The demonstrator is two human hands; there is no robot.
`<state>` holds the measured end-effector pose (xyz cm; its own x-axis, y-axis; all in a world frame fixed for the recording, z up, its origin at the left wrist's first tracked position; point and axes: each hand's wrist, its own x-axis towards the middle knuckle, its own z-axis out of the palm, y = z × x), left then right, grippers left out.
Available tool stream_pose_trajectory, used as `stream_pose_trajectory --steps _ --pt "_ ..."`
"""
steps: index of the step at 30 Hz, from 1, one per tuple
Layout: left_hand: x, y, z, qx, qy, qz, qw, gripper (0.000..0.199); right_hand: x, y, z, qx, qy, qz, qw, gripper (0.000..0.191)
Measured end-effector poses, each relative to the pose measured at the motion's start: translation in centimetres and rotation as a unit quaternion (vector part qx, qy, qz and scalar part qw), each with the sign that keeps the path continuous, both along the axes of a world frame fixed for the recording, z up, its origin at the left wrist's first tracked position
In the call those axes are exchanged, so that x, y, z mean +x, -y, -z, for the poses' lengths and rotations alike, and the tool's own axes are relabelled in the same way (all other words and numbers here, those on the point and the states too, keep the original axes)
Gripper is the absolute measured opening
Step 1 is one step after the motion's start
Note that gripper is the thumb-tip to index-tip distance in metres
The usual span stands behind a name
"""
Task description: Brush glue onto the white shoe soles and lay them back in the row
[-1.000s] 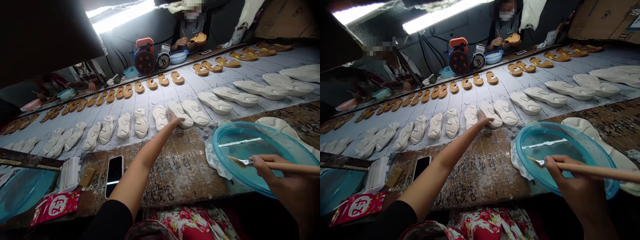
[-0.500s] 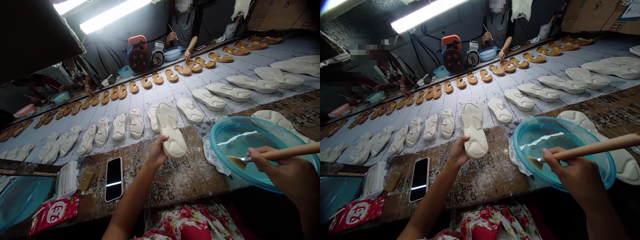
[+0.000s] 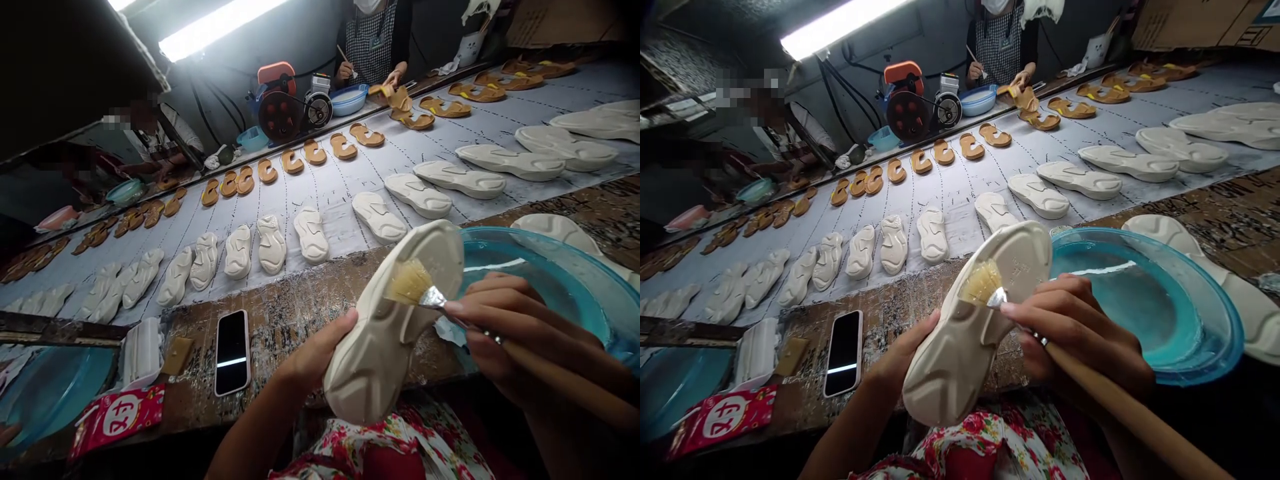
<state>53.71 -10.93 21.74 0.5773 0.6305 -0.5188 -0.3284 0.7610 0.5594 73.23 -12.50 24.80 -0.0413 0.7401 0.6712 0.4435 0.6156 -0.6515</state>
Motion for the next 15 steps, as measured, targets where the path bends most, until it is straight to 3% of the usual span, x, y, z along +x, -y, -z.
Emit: stream_pose_trajectory --steps 3,7,11,15 --pt "-0.3 0.9 -1.1 -0.012 0.0 -0.001 1.0 0.041 -0.4 0.2 -0.8 -0.004 -0.009 0.062 0.998 0.018" --pt "-0.4 1.2 -2.1 0.021 -0.027 0.007 0.999 0.041 0.7 -0.2 -0.3 0.013 -0.011 0.127 0.992 0.019" --pt "-0.7 0.8 -2.8 0.137 -0.11 0.066 0.982 0.046 2.3 -0.7 0.1 0.055 0.018 0.07 0.996 0.014" --pt "-0.8 0.8 -3.8 0.268 -0.26 0.1 0.923 0.043 2.6 -0.5 -0.4 0.099 0.138 -0.021 0.985 0.018"
